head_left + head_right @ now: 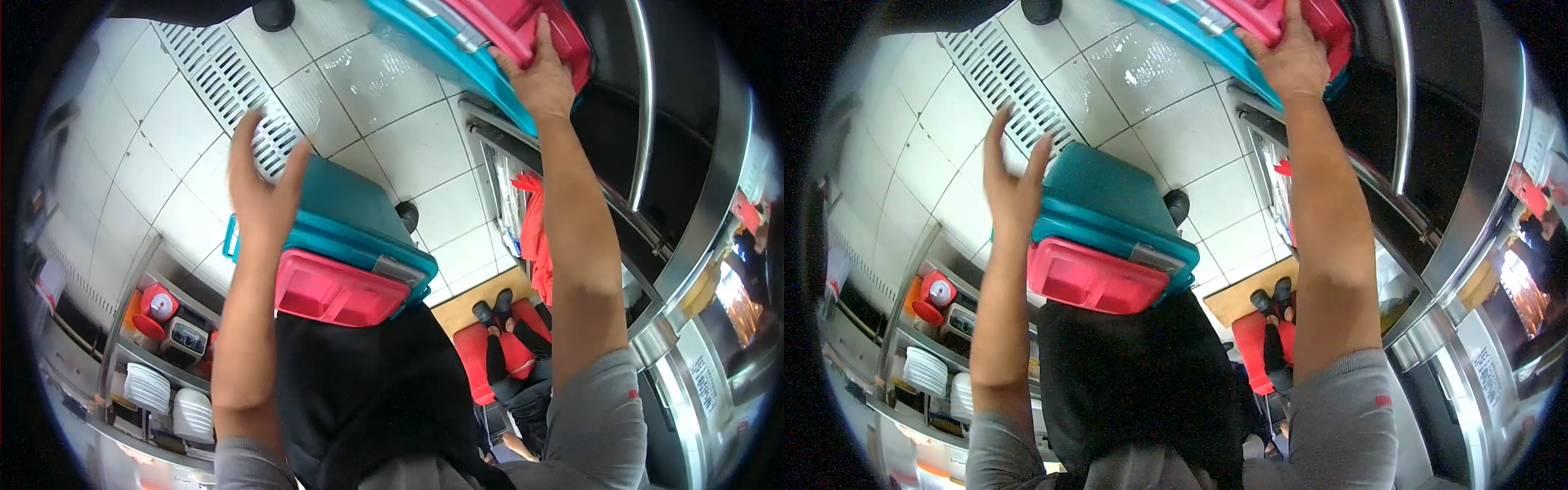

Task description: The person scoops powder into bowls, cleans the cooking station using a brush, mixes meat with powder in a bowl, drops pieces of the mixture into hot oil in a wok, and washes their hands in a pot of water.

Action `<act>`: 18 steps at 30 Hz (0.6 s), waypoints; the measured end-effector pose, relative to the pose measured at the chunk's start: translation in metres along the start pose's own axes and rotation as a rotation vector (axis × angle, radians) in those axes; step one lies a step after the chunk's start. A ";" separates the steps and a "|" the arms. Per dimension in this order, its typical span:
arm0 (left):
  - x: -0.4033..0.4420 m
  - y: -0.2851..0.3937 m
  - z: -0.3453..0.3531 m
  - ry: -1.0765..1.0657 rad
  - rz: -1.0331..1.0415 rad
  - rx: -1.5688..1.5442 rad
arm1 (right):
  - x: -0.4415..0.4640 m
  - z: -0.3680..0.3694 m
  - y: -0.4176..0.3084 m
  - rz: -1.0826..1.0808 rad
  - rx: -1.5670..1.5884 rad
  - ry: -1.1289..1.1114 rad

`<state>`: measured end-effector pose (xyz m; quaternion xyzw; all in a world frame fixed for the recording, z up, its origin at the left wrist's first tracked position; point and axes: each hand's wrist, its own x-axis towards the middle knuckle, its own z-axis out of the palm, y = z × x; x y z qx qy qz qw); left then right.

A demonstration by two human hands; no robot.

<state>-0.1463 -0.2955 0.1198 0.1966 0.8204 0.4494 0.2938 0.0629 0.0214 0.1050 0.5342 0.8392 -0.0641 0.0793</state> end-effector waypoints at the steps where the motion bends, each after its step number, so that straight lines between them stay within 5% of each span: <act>1: -0.021 -0.026 -0.031 0.074 0.126 0.348 | 0.011 0.002 0.006 0.049 -0.029 -0.027; 5: -0.105 -0.133 -0.114 0.209 -0.155 0.595 | 0.031 0.014 0.054 -0.073 -0.045 0.087; 6: -0.120 -0.148 -0.117 0.155 -0.231 0.603 | 0.036 0.009 0.059 0.024 -0.015 -0.026; 8: -0.135 -0.179 -0.107 0.092 -0.392 0.386 | 0.040 0.013 0.086 -0.041 -0.005 0.033; 12: -0.131 -0.178 -0.105 0.083 -0.402 0.338 | 0.053 0.024 0.138 -0.084 0.271 -0.054; 15: -0.134 -0.178 -0.101 0.105 -0.424 0.317 | 0.057 0.021 0.153 -0.041 -0.092 -0.020; 16: -0.134 -0.177 -0.100 0.112 -0.429 0.290 | 0.051 0.025 0.157 -0.072 -0.143 0.167; 18: -0.130 -0.175 -0.102 0.112 -0.441 0.298 | 0.050 0.017 0.151 0.056 -0.118 0.079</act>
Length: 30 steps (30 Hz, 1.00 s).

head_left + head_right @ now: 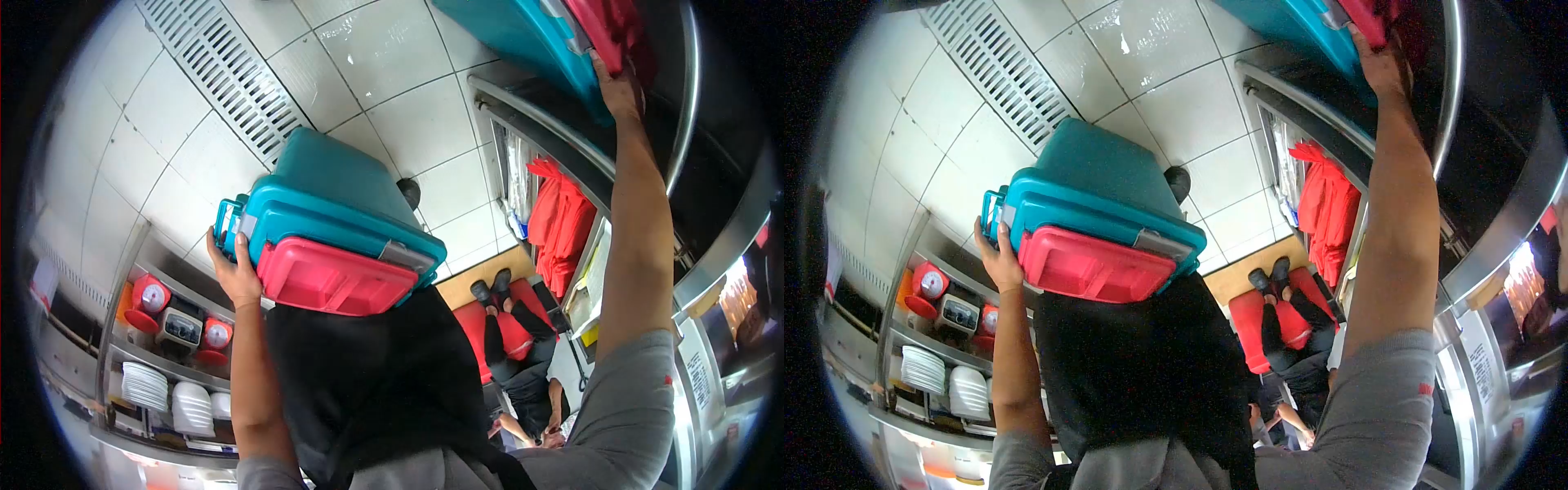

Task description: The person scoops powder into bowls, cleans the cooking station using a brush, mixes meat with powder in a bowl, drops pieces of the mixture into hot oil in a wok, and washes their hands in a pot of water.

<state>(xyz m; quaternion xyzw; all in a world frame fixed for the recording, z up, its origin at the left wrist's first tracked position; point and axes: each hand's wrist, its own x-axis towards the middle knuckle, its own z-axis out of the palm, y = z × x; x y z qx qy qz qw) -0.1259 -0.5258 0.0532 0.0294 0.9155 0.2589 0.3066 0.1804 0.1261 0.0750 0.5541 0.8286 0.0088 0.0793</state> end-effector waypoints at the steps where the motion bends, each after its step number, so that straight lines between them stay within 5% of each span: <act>1: 0.001 -0.003 0.000 0.004 0.007 -0.003 | -0.001 -0.001 -0.001 0.059 0.013 -0.059; 4: 0.005 -0.009 0.001 0.007 0.014 -0.016 | 0.034 0.013 0.020 0.098 -0.049 -0.161; 7: 0.003 0.009 0.001 0.004 0.009 -0.025 | 0.059 0.019 0.014 0.365 -0.099 -0.104; 8: 0.005 0.014 0.002 0.013 0.026 -0.002 | 0.075 0.028 0.028 0.307 -0.157 -0.079; 11: 0.013 0.021 0.003 0.015 0.062 0.074 | -0.062 0.006 -0.087 -0.296 0.411 0.329; 13: 0.019 0.048 0.008 0.022 0.061 0.127 | -0.188 0.034 -0.102 -0.324 0.546 0.093; 14: 0.027 0.050 0.013 0.021 0.084 0.071 | -0.259 0.028 -0.110 -0.297 0.493 -0.070; 17: 0.046 0.083 0.025 0.002 0.060 0.131 | -0.460 0.060 -0.145 0.462 0.914 -0.412; 20: 0.061 0.126 0.034 0.025 0.156 0.229 | -0.434 0.053 -0.183 0.815 0.976 -0.210; 23: 0.086 0.159 0.044 0.060 0.182 0.249 | -0.399 0.053 -0.184 0.839 0.994 -0.154; 30: 0.108 0.162 0.065 0.144 0.032 0.049 | -0.228 0.064 -0.150 0.222 0.789 0.175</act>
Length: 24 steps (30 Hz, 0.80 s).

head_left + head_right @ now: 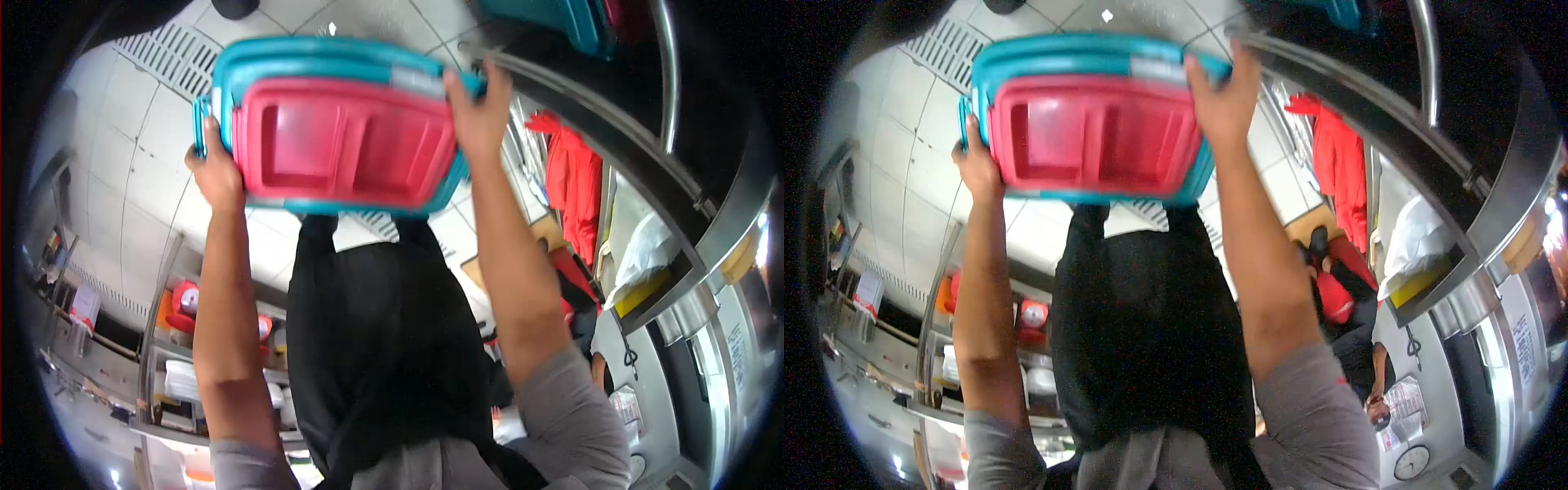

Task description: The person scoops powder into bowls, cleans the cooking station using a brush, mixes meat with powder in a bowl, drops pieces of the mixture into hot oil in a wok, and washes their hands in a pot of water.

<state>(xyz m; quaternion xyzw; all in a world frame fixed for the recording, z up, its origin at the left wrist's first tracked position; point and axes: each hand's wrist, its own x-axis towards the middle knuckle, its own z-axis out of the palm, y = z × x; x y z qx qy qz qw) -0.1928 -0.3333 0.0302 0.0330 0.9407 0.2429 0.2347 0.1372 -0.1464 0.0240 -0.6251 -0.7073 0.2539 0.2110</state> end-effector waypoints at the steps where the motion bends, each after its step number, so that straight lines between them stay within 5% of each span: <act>1: -0.008 0.010 0.002 -0.006 -0.093 -0.030 | 0.022 -0.002 -0.005 -0.133 -0.086 0.037; 4: -0.018 0.028 0.029 -0.018 -0.165 -0.385 | 0.054 -0.030 -0.057 -0.394 0.141 -0.001; 7: -0.021 0.050 0.059 -0.037 -0.244 -0.571 | 0.021 -0.046 -0.090 -0.580 -0.106 -0.204; 11: -0.032 0.094 0.089 -0.082 -0.233 -0.679 | 0.066 -0.038 -0.081 -0.589 -0.247 -0.099; 14: -0.003 0.120 0.102 -0.117 -0.163 -0.381 | 0.084 -0.049 -0.072 -0.447 -0.196 -0.170; 18: 0.044 0.159 0.111 -0.179 0.058 -0.152 | 0.098 -0.022 -0.060 -0.472 -0.325 0.031; 20: 0.063 0.167 0.118 -0.174 0.248 -0.076 | 0.097 -0.004 -0.043 -0.460 -0.373 0.105; 24: 0.046 0.194 0.116 -0.110 0.283 -0.144 | 0.101 -0.024 -0.075 -0.366 -0.282 0.083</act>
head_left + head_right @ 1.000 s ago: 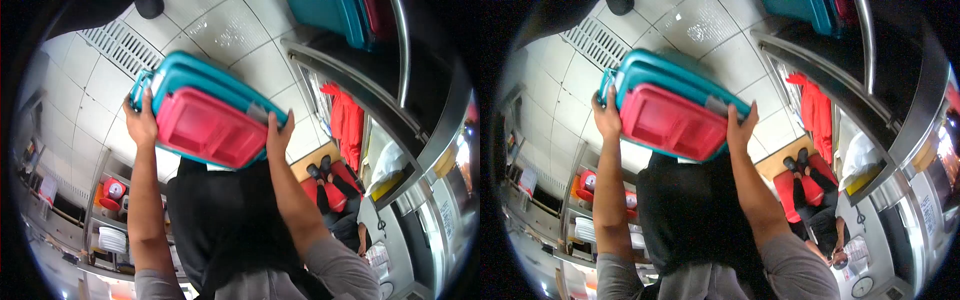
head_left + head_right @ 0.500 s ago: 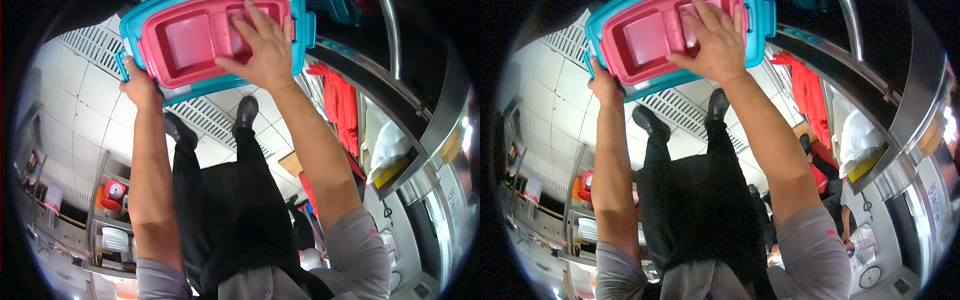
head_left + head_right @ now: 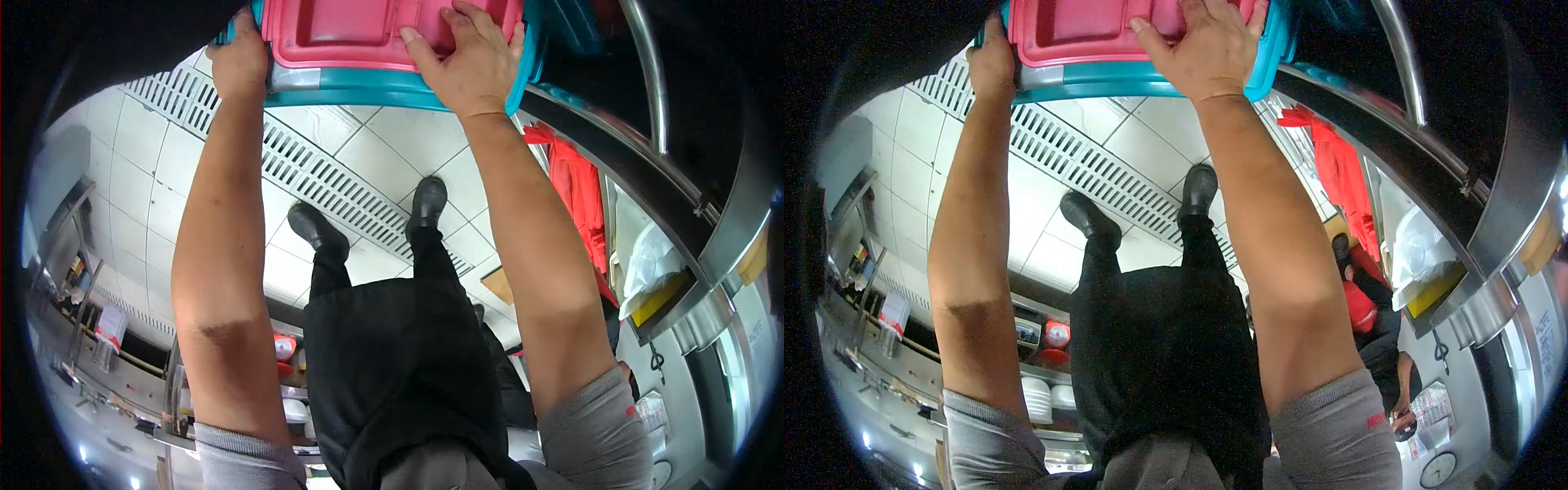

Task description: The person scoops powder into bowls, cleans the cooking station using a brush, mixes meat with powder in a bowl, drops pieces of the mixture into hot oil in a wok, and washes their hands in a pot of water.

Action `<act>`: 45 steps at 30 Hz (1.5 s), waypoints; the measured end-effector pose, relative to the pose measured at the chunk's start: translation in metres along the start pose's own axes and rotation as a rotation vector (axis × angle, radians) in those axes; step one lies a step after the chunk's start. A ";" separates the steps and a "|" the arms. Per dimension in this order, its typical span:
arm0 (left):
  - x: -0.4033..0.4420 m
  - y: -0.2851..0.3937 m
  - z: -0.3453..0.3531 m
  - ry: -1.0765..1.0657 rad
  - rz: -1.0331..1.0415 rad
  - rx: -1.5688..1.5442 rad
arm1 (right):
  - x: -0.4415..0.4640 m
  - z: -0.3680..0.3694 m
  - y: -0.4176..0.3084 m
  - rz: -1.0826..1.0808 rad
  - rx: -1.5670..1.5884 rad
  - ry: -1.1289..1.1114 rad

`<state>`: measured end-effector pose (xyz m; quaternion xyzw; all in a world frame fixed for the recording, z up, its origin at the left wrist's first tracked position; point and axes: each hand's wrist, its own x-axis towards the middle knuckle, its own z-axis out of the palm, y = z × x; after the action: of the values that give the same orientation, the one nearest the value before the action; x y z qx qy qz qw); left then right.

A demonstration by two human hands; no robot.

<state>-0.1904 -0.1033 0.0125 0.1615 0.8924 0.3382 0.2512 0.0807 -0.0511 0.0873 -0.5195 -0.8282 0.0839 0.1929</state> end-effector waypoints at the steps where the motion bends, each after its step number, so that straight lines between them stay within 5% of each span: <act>1: -0.001 0.004 0.002 0.027 -0.008 -0.067 | -0.001 0.000 0.002 0.010 0.026 -0.015; 7: 0.022 0.018 0.007 0.010 0.060 0.147 | -0.013 0.014 0.021 -0.044 -0.070 -0.038; 8: 0.026 0.022 0.014 0.100 0.188 0.161 | -0.016 0.014 0.019 -0.022 -0.052 -0.033; 14: 0.140 0.027 0.046 -0.190 0.484 0.526 | -0.008 0.021 0.004 0.081 -0.079 0.019; 16: 0.107 0.074 0.057 -0.132 0.696 0.924 | -0.002 0.022 0.003 0.087 -0.112 0.027; 19: 0.143 0.069 0.077 -0.060 0.981 0.632 | 0.018 0.007 -0.006 0.190 -0.007 0.011; 31: 0.129 0.121 0.072 -0.365 1.066 0.738 | 0.044 0.011 0.002 0.399 0.052 -0.185; 40: 0.105 0.143 0.047 -0.488 0.996 0.734 | 0.039 0.015 0.003 0.266 0.029 0.081; 44: 0.097 0.162 0.055 -0.527 1.039 0.695 | 0.044 0.008 -0.014 0.418 0.128 0.000; 45: 0.096 0.166 0.057 -0.529 1.043 0.680 | 0.038 0.015 -0.008 0.161 -0.061 0.185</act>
<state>-0.2183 0.0897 0.0564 0.7183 0.6631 0.0647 0.2002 0.0532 -0.0200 0.0846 -0.5954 -0.7647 0.0254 0.2453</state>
